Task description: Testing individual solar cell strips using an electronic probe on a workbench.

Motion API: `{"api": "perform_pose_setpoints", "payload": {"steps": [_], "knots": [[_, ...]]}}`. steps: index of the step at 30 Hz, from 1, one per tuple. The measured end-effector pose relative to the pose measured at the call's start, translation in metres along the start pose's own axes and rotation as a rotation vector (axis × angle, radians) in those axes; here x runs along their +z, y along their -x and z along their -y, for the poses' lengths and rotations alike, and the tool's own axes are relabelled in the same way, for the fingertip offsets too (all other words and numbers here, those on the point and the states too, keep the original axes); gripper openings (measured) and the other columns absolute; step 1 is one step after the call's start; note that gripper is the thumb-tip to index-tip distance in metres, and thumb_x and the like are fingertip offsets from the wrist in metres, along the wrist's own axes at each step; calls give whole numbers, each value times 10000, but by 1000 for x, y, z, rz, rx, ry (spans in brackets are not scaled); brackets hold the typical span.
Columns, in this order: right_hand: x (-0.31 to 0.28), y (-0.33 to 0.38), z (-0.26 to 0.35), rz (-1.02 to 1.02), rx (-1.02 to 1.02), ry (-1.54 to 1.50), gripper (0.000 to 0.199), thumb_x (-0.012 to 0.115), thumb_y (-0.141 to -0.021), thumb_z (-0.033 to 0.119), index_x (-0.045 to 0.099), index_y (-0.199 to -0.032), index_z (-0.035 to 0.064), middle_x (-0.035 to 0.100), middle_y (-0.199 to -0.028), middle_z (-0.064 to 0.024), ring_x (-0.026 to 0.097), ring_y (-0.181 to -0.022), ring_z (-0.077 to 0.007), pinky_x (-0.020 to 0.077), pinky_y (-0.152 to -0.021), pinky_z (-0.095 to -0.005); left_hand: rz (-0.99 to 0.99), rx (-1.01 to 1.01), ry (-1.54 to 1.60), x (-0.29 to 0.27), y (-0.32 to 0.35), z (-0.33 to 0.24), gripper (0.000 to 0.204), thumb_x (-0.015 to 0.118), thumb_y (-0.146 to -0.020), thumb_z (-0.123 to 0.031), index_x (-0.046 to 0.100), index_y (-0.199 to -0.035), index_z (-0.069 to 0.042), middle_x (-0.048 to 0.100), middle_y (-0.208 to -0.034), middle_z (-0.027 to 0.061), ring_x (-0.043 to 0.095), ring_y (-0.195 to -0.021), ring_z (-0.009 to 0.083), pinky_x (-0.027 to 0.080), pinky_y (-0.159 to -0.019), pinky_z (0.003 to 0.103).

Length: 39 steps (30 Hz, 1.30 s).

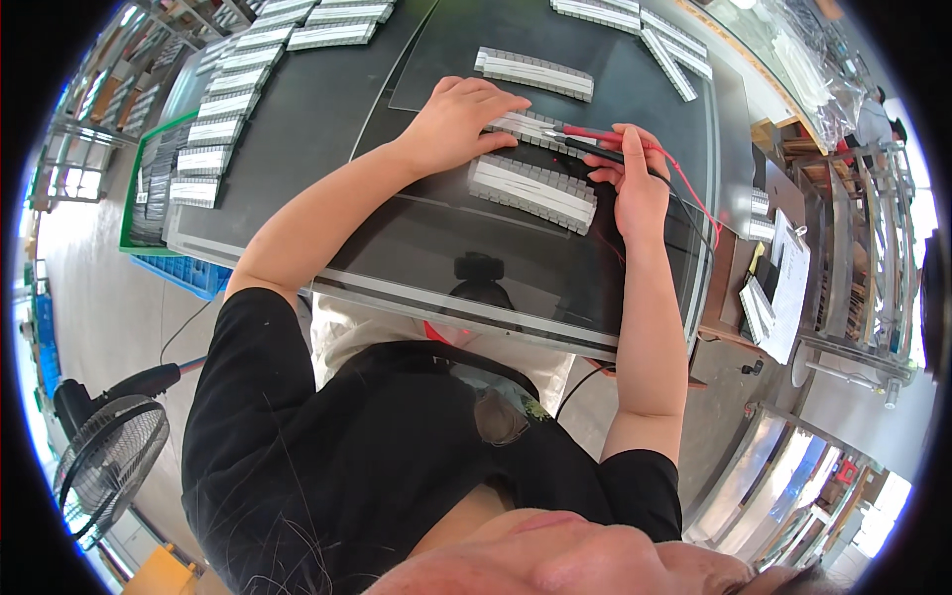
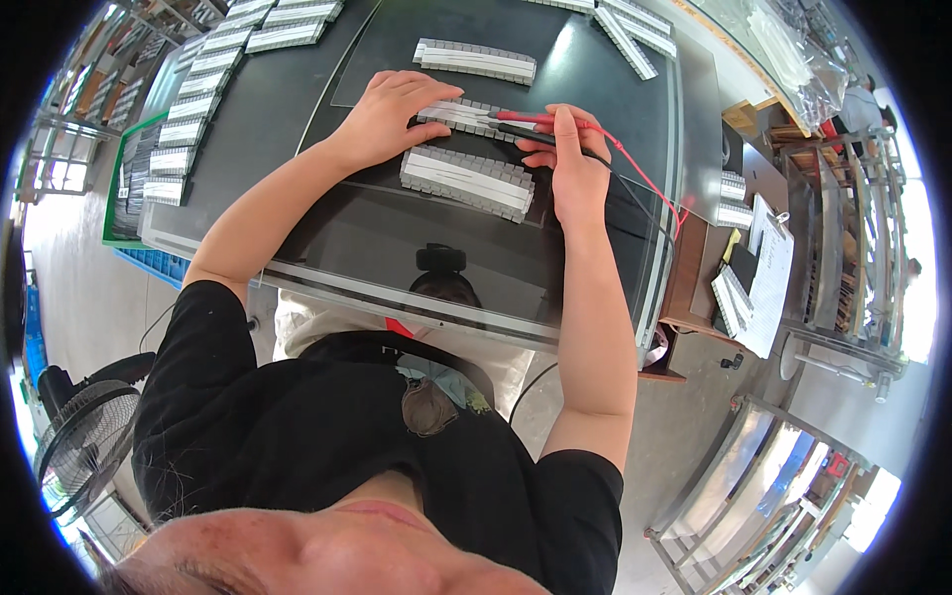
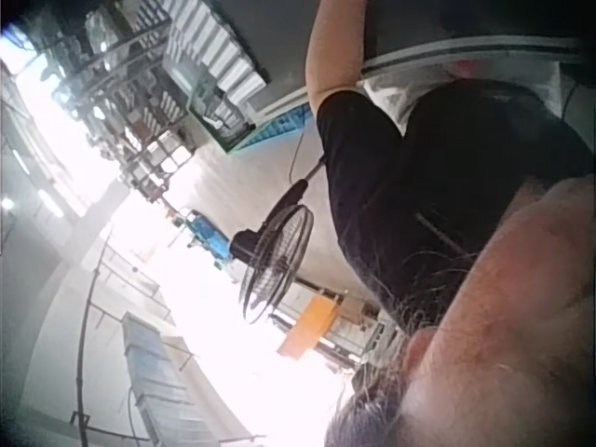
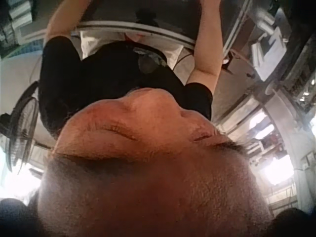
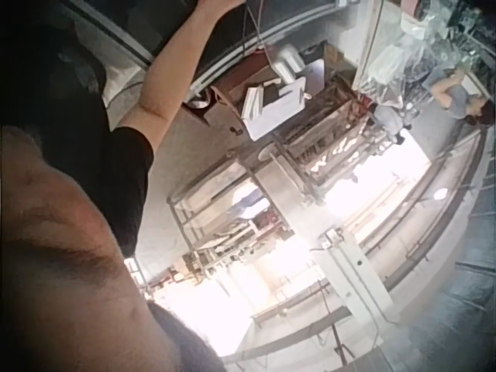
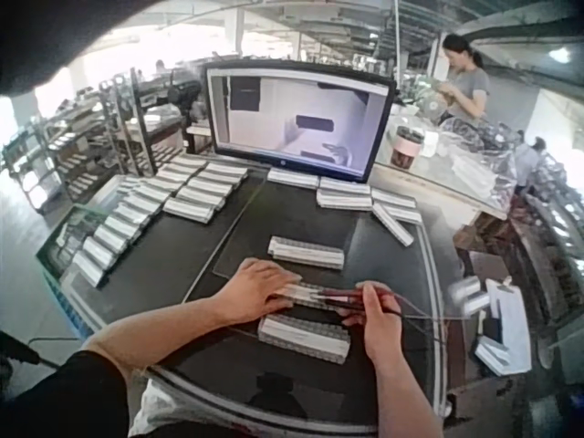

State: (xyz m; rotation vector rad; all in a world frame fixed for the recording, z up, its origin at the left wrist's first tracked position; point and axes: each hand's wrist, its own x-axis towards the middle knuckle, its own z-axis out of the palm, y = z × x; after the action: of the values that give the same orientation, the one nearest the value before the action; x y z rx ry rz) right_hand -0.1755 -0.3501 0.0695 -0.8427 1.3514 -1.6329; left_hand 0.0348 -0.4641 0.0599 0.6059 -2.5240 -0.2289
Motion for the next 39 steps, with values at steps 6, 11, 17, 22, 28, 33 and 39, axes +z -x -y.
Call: {"api": "perform_pose_setpoints", "payload": {"steps": [6, 11, 17, 22, 28, 33, 39], "knots": [[1, 0, 0, 2, -1, 11, 280, 490, -911, 258, 517, -1048, 16, 573, -901, -120, 627, -723, -210, 510, -573, -256, 5, -15, 14, -1, 0, 0, 392, 643, -764, -276, 557, -1125, -151, 583, -1038, 23, 488, -1051, 199, 307, -948, 361], [1, 0, 0, 1, 2, 6, 270, 489, -911, 248, 520, -1047, 17, 573, -907, -120, 628, -723, -211, 511, -573, -255, -21, 6, -10, 1, 0, 1, 387, 647, -758, -275, 560, -1112, -148, 590, -1014, 11, 509, -1017, 181, 319, -925, 361], [-1, -1, -1, -41, 10, -70, 279, 488, -913, 253, 518, -1026, 1, 592, -876, -125, 631, -697, -207, 514, -560, -262, -16, 10, 25, -2, 0, 0, 392, 649, -754, -282, 564, -1112, -147, 599, -982, 23, 513, -1004, 185, 319, -921, 358], [-8, -4, -1, -76, 3, -212, 265, 482, -913, 253, 513, -1010, 8, 586, -851, -118, 633, -654, -223, 520, -512, -271, 146, -183, 204, -21, -4, -5, 407, 654, -759, -249, 555, -1134, -129, 589, -1014, 71, 519, -989, 220, 318, -940, 367], [-7, -5, -1, -99, -5, -255, 251, 478, -914, 248, 514, -1000, 15, 582, -845, -116, 632, -637, -231, 522, -493, -276, 206, -58, 236, -32, 31, -39, 424, 685, -721, -251, 556, -1104, -122, 560, -1100, 43, 467, -1082, 224, 305, -953, 369], [-7, -6, -2, -84, 12, -212, 257, 476, -915, 254, 509, -1005, 16, 580, -847, -122, 631, -640, -229, 517, -492, -273, 113, -1, 165, -28, 31, -37, 407, 645, -750, -298, 550, -1109, -130, 576, -1059, 27, 481, -1056, 212, 315, -924, 374], [-6, -5, -4, -63, -3, -195, 265, 469, -918, 257, 506, -1009, 10, 575, -857, -129, 631, -642, -226, 513, -492, -265, -43, -50, 7, -10, -14, 16, 400, 629, -765, -296, 541, -1126, -148, 550, -1125, 32, 443, -1101, 244, 335, -905, 397]]}}
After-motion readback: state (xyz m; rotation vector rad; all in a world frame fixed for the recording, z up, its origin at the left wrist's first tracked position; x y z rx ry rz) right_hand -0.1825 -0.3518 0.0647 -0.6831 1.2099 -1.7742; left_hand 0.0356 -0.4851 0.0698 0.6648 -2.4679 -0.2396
